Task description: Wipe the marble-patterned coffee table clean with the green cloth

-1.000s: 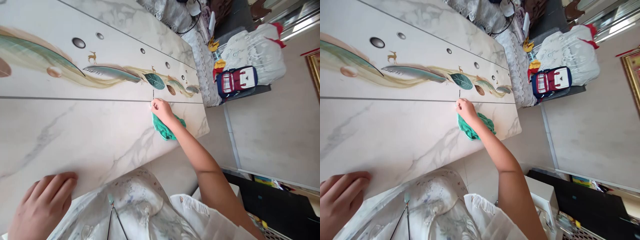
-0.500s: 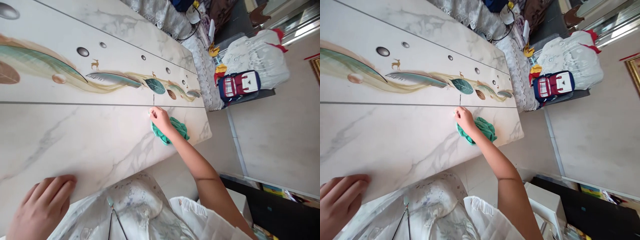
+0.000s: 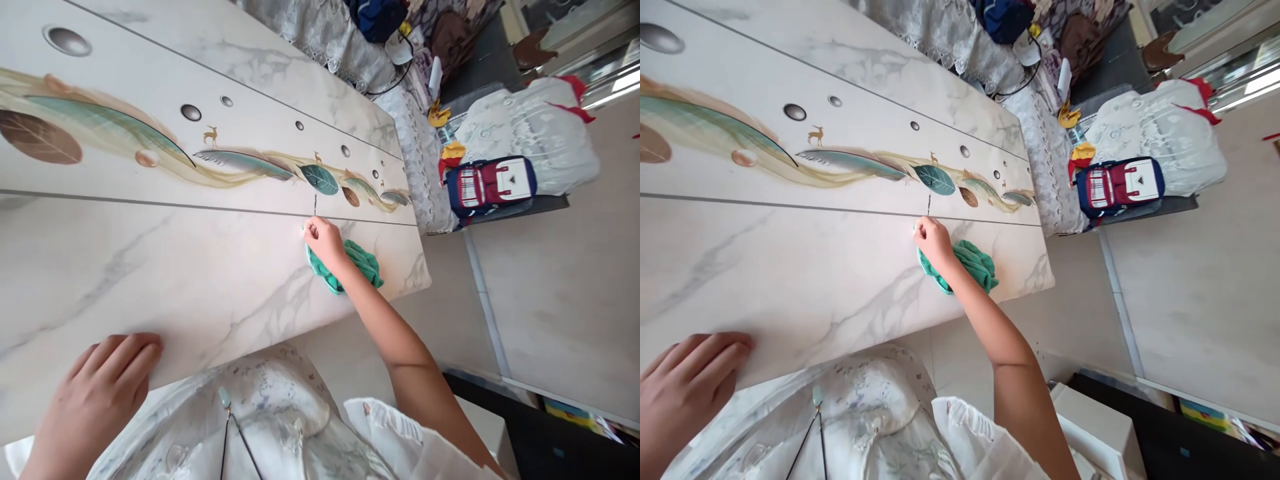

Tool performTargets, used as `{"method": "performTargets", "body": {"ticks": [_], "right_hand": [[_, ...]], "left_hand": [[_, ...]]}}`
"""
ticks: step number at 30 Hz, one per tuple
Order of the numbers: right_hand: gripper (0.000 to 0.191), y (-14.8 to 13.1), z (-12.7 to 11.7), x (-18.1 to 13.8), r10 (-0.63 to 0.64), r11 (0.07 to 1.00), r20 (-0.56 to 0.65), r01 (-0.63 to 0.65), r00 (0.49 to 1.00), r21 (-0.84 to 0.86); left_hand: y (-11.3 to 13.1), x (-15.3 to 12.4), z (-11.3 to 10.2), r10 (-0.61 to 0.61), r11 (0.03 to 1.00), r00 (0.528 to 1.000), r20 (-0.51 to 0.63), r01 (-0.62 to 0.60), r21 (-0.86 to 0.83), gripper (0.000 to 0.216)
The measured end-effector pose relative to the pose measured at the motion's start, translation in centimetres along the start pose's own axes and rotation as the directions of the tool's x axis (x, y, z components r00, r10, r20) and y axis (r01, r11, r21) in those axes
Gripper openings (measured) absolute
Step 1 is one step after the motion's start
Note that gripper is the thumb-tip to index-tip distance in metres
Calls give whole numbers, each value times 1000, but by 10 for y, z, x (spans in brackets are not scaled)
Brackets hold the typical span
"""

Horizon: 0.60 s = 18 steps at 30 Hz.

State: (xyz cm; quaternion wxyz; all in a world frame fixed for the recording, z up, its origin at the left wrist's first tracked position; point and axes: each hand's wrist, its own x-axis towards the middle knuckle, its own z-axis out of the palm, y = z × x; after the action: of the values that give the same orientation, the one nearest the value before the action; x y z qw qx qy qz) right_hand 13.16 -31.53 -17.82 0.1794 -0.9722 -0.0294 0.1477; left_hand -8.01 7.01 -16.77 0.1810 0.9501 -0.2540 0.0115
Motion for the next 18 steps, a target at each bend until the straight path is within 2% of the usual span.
{"method": "performTargets", "body": {"ticks": [3, 7, 10, 11, 13, 15, 18], "right_hand": [[13, -1, 3, 3, 32, 999, -48, -34, 998, -40], [11, 9, -2, 18, 105, 993, -42, -107, 994, -47], [10, 31, -13, 25, 198, 978, -172, -206, 965, -31], [8, 40, -16, 23, 187, 981, -215, -193, 959, -6], [12, 56, -19, 11, 87, 996, -258, -84, 962, 23], [25, 68, -15, -9, -32, 999, -228, 26, 973, -29], [43, 65, -4, -45, -70, 981, -146, 41, 987, -187]], "left_hand": [[-1, 0, 0, 28, 1000, 999, -15, -28, 13, 17], [-3, 2, 1, 44, 999, 999, -32, -43, 32, 19], [-4, 2, 1, 34, 999, 998, -45, -33, 29, 20], [-5, 2, 1, 29, 999, 999, -38, -28, 21, 20], [-7, 0, 1, 24, 1000, 1000, -17, -24, 8, 19], [-8, -1, 1, 11, 1000, 1000, 13, -11, 15, 18], [-10, -7, 0, -7, 1000, 999, 35, 6, 30, 18]]}}
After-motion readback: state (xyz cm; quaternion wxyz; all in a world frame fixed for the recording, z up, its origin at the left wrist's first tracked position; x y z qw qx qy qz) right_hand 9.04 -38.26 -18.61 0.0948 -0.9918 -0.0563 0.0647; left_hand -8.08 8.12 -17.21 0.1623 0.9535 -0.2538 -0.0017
